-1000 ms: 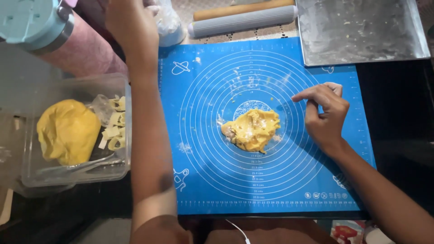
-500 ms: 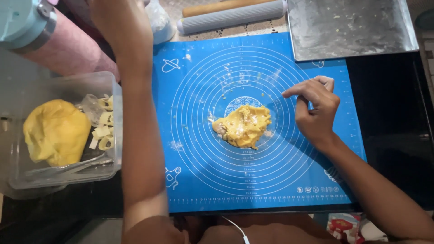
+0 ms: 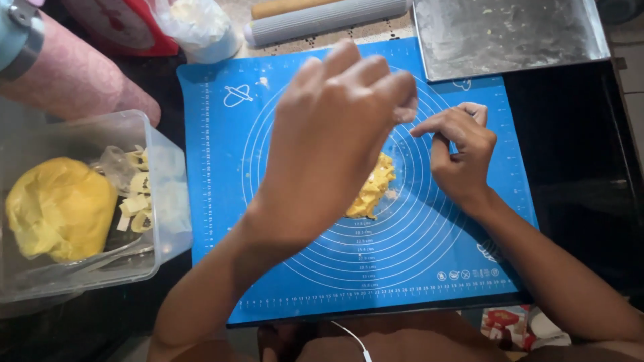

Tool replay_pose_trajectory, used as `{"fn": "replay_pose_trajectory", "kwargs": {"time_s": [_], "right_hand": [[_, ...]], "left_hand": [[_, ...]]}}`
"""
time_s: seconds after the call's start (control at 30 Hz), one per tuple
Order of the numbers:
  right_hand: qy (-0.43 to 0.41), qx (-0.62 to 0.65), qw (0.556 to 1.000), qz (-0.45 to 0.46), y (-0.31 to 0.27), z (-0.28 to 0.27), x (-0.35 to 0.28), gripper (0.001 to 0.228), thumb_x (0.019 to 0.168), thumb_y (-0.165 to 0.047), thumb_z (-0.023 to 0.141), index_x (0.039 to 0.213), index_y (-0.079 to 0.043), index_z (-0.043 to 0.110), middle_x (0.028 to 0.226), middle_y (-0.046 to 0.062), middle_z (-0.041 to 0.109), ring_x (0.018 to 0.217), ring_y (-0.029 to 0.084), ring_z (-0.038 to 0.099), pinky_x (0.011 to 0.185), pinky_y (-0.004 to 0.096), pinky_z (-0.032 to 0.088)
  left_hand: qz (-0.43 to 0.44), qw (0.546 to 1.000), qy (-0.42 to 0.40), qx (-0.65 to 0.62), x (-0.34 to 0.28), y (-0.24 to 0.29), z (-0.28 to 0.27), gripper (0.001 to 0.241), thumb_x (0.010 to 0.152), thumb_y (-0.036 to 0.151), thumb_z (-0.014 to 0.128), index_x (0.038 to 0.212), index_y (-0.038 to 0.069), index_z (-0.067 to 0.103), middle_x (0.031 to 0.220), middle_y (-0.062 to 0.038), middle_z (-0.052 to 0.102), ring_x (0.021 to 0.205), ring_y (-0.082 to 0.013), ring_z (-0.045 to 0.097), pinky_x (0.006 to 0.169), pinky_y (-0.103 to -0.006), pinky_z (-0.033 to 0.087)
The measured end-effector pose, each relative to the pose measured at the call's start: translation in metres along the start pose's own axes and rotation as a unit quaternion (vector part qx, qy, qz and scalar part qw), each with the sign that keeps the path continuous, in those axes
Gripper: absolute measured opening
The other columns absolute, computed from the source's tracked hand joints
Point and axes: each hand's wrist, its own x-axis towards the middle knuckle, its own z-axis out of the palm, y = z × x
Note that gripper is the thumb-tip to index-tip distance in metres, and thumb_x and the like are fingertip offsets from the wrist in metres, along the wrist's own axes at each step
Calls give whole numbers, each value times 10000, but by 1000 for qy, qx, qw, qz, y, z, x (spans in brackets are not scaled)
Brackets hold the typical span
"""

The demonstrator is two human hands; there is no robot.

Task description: Kneading a small portion of yellow dough on a blue silicone mat.

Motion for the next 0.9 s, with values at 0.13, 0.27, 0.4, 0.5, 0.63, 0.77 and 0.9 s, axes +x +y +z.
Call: {"fn": "replay_pose_trajectory", "kwargs": {"time_s": [0.13, 0.27, 0.4, 0.5, 0.63, 0.77, 0.9], "right_hand": [[17, 4, 1000, -13, 9, 3, -5, 305, 850, 235, 469, 877, 14, 677, 801, 105, 661, 713, 261, 593, 856, 424, 348], [7, 5, 1000, -6, 3, 2, 0, 289, 843, 211, 452, 812, -7, 640, 802, 86, 673, 701, 234, 584, 852, 416, 342], [-4, -1, 1000, 3, 2, 2, 0, 356, 866, 204, 461, 864, -43, 718, 809, 81, 696, 721, 219, 611, 904, 423, 369], [-8, -1, 1000, 6, 3, 3, -2, 373, 876, 206, 458, 868, -49, 731, 810, 84, 696, 712, 218, 588, 900, 423, 361], [-12, -5, 1000, 10, 3, 3, -2, 372, 879, 209, 461, 871, -49, 730, 829, 77, 711, 720, 206, 590, 907, 422, 370], [-8, -1, 1000, 12, 5, 4, -3, 374, 881, 215, 468, 871, -50, 731, 808, 74, 701, 708, 202, 583, 908, 417, 363], [-15, 14, 1000, 12, 1, 4, -2, 358, 877, 221, 472, 890, -27, 730, 845, 99, 716, 756, 226, 632, 895, 405, 403]], "left_hand": [[13, 999, -37, -24, -5, 10, 3, 232, 854, -101, 709, 942, 112, 681, 864, -33, 659, 893, -272, 562, 706, -429, 458], [5, 999, -29, -23, -12, 16, -12, 205, 870, -100, 706, 866, 92, 636, 788, -44, 605, 838, -286, 527, 671, -436, 414], [4, 998, -52, 21, -22, 14, -31, 122, 938, 184, 801, 914, 130, 695, 884, -34, 661, 869, -282, 552, 736, -447, 440], [5, 996, -80, -30, -29, 14, -42, 96, 986, 31, 678, 933, 109, 694, 881, -44, 665, 845, -299, 540, 703, -465, 417], [25, 990, -107, -89, -37, 11, -44, 172, 1030, 98, 680, 863, 91, 639, 795, -27, 652, 756, -254, 512, 605, -410, 365], [-6, 987, -127, -99, -38, 4, -43, 95, 1009, 134, 675, 942, 135, 742, 866, -16, 757, 745, -200, 639, 592, -376, 470], [-105, 978, -157, -87, -37, -8, -41, 97, 976, 128, 654, 1008, 176, 731, 905, 25, 740, 696, -214, 671, 496, -396, 455]]}}
